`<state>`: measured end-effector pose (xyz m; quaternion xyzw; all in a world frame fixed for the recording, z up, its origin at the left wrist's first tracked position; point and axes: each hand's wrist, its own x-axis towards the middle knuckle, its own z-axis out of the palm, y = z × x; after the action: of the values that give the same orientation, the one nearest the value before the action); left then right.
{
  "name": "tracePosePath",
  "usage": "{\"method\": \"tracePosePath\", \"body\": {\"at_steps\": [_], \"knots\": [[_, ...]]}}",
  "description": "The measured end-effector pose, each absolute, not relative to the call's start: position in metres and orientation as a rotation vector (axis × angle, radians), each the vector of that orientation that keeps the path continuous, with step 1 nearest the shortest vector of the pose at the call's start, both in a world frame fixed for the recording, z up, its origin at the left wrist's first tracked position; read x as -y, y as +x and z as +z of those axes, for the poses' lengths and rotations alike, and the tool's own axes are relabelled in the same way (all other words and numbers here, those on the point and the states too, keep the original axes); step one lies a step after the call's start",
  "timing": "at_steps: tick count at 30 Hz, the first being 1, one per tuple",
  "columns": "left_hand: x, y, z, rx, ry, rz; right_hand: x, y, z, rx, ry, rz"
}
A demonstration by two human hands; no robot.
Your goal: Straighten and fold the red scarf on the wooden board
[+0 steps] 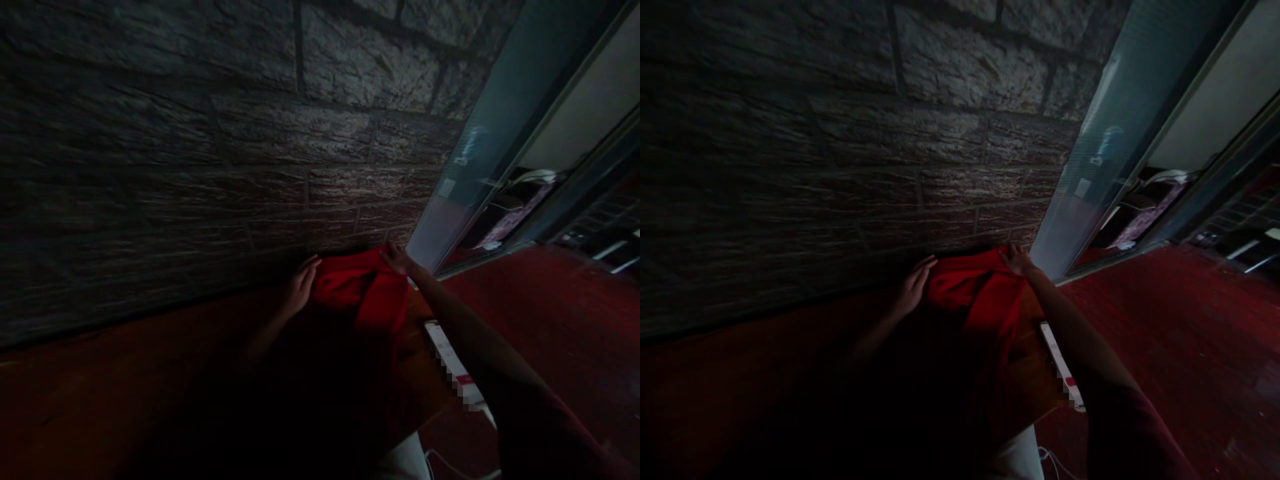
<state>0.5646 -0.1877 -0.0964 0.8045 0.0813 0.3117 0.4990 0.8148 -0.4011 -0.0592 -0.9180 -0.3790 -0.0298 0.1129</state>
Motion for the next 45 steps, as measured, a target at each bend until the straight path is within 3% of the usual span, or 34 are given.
{"method": "tracePosePath", "body": {"at_steps": [4, 9, 13, 18, 30, 38, 45], "knots": [[0.163, 0.558, -0.101, -0.378, 1.786, 0.682, 0.395, 0.789, -0.015, 1.126, -2.631, -0.136], [0.16, 0.563, -0.102, -0.355, 1.775, 0.543, 0.37, 0.718, 0.016, 1.531, -2.39, 0.013], [0.165, 0.561, -0.102, -0.253, 1.85, 0.561, 0.358, 0.668, 0.0, 1.8, -2.302, 0.13], [0.169, 0.552, -0.106, -0.064, 1.991, 0.73, 0.36, 0.648, -0.031, 1.672, -2.481, 0.047], [0.181, 0.542, -0.097, 0.357, 2.292, 0.819, 0.37, 0.669, -0.021, 1.558, -2.216, -0.116], [0.186, 0.542, -0.101, 0.184, 2.191, 0.786, 0.374, 0.661, -0.029, 1.663, -2.234, -0.049], [0.188, 0.537, -0.1, -0.04, 2.028, 0.806, 0.368, 0.649, -0.044, 1.857, -2.502, -0.224]]}}
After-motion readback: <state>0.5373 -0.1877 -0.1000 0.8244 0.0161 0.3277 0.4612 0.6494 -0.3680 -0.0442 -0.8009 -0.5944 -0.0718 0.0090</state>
